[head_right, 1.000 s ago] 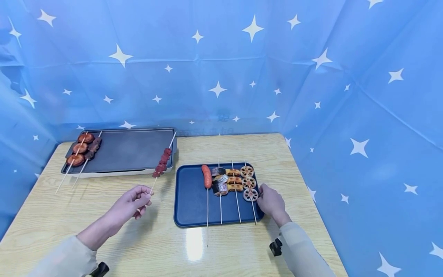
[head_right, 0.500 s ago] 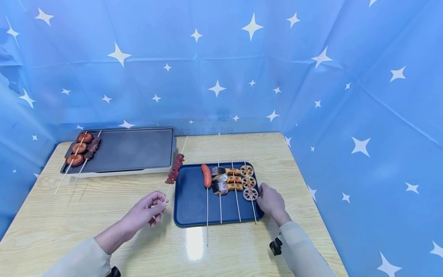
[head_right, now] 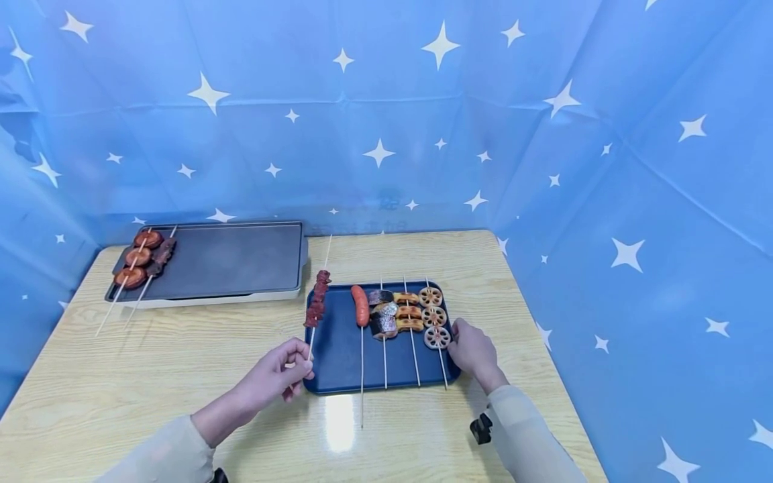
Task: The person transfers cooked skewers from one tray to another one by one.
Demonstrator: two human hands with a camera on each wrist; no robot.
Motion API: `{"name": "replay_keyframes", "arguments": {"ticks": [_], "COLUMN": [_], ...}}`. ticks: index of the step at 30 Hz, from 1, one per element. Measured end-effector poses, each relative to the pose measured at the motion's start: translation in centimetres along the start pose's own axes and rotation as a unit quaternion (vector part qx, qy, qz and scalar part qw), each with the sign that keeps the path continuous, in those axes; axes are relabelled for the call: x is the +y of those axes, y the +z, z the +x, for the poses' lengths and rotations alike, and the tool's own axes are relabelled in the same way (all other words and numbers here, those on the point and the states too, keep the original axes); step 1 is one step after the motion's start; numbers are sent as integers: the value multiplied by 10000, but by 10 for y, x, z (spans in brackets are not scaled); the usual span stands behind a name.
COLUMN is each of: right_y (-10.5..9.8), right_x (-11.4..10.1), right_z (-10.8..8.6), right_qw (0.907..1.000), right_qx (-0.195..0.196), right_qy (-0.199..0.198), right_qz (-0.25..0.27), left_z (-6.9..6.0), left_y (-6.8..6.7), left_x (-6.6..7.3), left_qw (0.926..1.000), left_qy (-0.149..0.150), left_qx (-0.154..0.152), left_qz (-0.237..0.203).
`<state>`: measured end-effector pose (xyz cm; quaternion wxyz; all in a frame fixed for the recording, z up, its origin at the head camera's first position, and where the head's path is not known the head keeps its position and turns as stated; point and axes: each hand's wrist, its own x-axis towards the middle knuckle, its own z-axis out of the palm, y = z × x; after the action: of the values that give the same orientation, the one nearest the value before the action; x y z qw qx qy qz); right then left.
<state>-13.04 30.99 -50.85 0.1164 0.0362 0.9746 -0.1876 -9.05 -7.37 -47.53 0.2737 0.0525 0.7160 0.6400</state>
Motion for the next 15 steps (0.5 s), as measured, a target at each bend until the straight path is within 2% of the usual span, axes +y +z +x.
{"name": "replay_keyframes", "arguments": {"ticks": [8, 15], "right_y": [0, -1], "right_x": [0, -1], "right_z": [1, 0], "right_qw": [10000, 9999], "right_qx": [-22, -33], "right_qy": [93, 94], "right_qz": [-8, 11], "left_z": [2, 4], "left_y": [21, 39], "left_x": [-10, -22], "left_qw": [9999, 9998], "left_qy": [94, 110], "left_qx": [-80, 41], "left_qz": [-81, -172]}}
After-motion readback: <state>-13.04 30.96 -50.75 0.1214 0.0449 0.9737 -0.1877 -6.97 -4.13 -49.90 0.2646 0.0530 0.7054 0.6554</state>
